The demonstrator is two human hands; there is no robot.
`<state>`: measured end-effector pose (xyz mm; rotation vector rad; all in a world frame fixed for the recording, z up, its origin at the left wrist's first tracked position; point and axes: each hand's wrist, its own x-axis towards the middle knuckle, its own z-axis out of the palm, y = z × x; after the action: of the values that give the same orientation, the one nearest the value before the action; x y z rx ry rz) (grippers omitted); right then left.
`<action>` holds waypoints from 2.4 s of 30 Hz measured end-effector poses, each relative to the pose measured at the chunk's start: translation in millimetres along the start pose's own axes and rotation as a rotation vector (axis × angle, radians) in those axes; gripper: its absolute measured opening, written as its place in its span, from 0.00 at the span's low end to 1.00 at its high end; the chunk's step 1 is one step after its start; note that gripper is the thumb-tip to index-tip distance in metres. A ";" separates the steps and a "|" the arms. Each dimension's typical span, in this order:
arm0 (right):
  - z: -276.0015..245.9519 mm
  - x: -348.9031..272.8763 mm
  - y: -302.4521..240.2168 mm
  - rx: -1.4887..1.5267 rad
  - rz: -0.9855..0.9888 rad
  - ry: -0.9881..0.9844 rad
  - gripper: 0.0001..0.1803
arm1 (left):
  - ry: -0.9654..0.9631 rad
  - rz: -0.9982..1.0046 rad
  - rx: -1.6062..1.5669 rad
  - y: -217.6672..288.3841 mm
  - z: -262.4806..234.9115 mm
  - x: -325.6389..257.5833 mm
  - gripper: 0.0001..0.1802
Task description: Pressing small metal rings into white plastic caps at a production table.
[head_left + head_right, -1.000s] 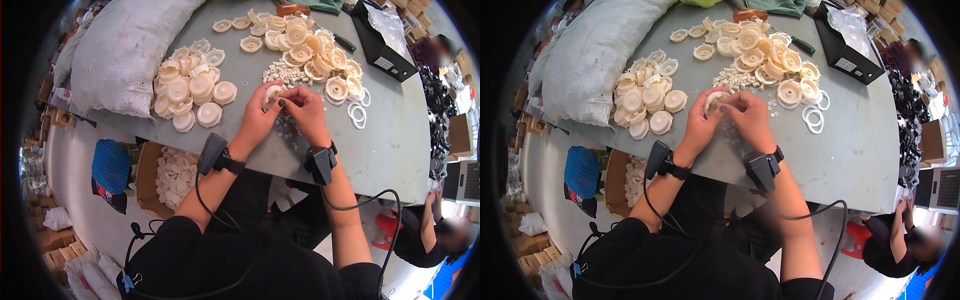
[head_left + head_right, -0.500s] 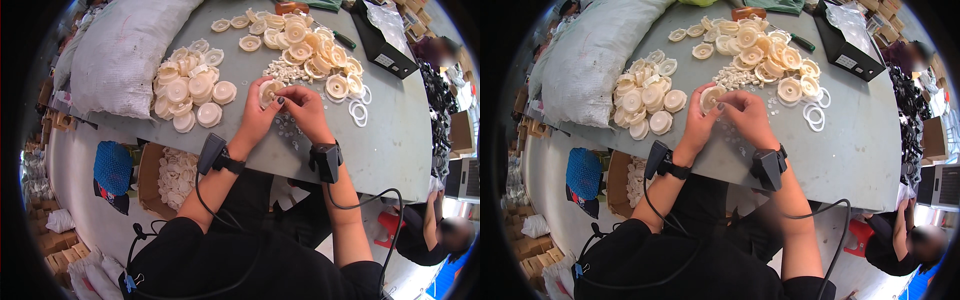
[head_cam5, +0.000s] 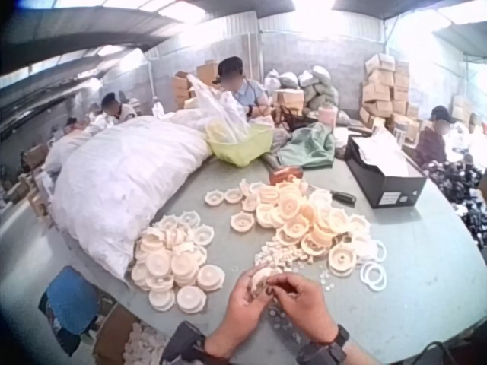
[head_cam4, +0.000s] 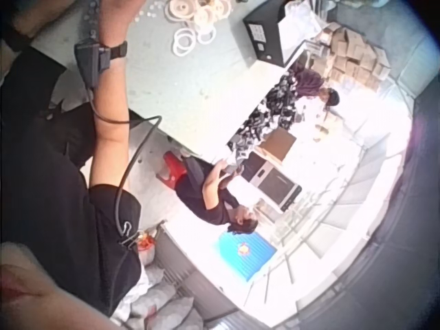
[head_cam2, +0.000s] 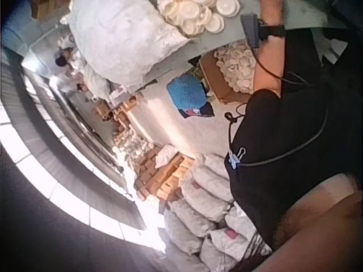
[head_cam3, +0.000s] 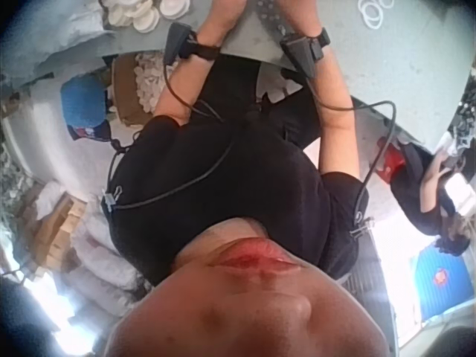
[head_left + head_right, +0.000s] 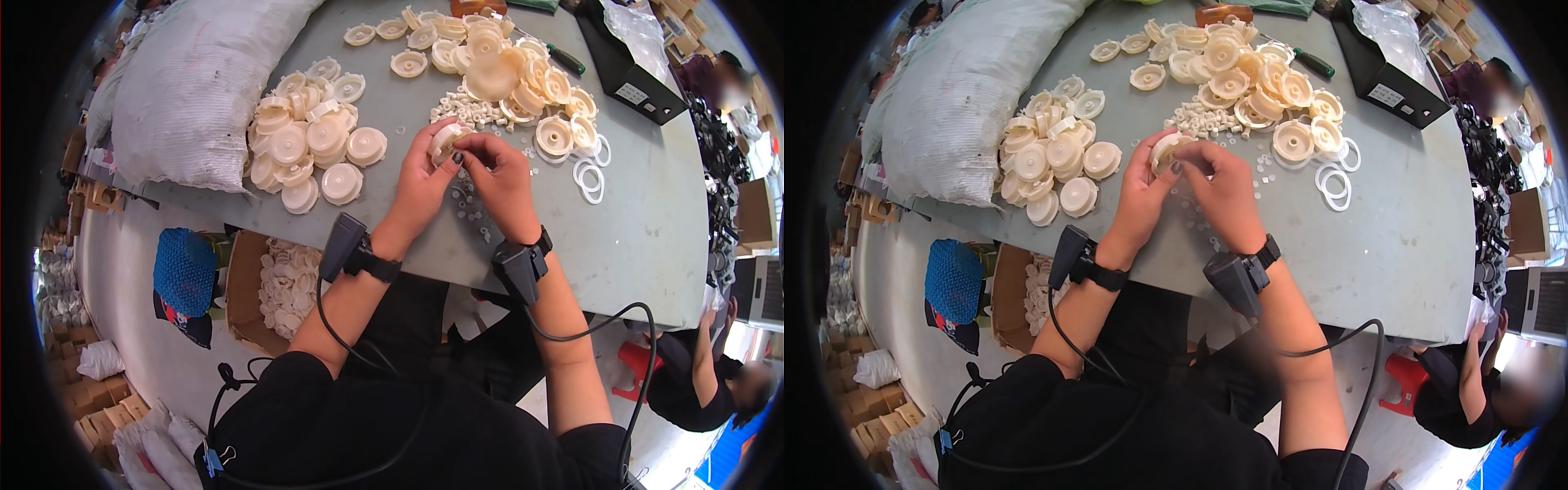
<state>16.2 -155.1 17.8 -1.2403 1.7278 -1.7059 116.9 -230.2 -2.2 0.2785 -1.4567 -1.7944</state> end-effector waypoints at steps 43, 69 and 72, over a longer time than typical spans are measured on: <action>-4.2 5.7 18.6 0.261 0.162 0.020 0.06 | 0.020 -0.189 -0.069 -4.4 -0.1 2.8 0.20; -4.1 4.5 14.7 0.325 0.139 -0.033 0.05 | 0.056 -0.133 0.101 -9.8 -7.1 -0.8 0.22; -4.0 3.1 18.7 0.348 0.131 0.000 0.05 | 0.042 -0.096 0.131 -15.5 -6.5 -0.6 0.20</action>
<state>5.7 -158.1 1.7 -0.9507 1.4002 -1.8288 114.6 -234.1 -18.4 0.4568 -1.5564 -1.7603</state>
